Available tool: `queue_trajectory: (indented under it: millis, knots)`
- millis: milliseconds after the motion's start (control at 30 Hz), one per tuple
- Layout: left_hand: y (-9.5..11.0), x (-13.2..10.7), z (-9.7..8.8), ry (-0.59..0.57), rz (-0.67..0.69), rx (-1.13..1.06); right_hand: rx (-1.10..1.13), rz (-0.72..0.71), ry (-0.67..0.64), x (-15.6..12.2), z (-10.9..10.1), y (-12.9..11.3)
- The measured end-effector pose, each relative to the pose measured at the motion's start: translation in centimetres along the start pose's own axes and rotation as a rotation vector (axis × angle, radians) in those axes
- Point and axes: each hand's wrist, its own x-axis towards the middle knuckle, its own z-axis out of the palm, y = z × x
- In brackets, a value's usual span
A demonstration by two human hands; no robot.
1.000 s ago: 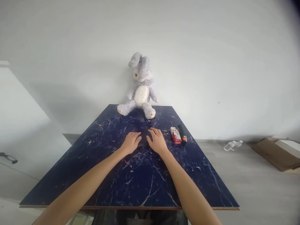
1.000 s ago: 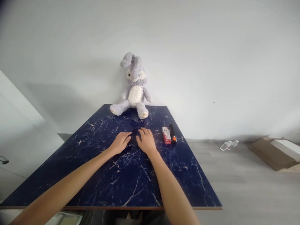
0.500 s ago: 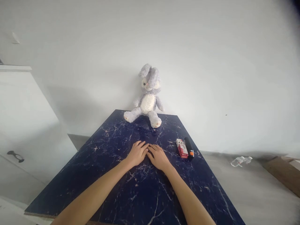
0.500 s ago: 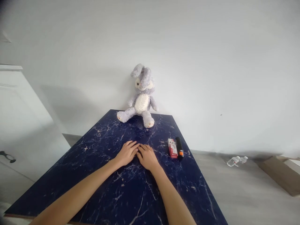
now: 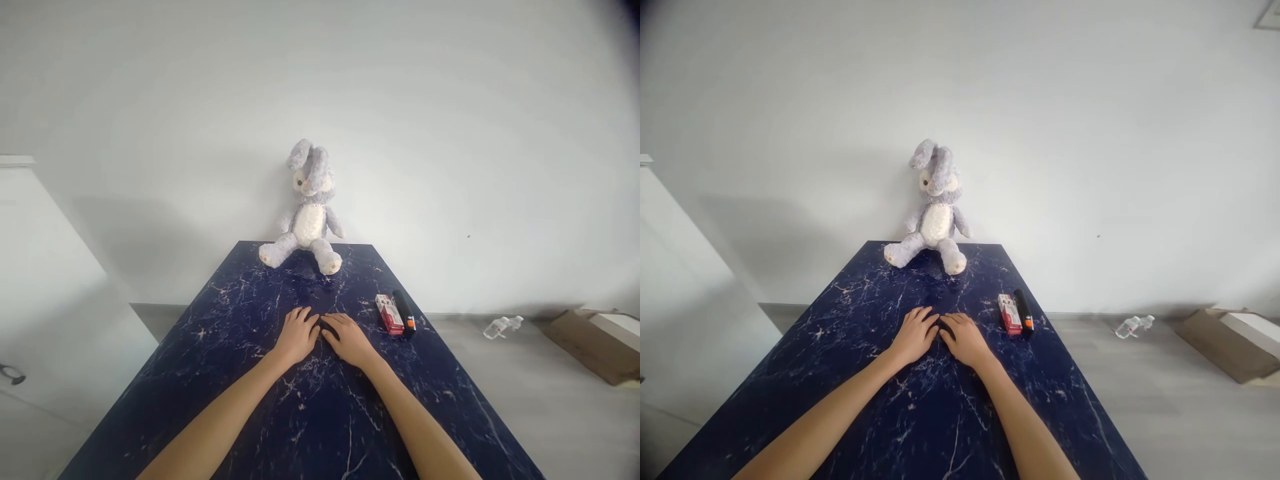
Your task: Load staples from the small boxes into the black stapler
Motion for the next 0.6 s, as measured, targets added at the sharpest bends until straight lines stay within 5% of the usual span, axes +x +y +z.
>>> queue_trajectory:
  millis: [600]
  knots:
    - [-0.39, 0.05, -0.02, -0.023, 0.002, -0.018, -0.047, -0.002, -0.023, -0.27, -0.12, 0.04]
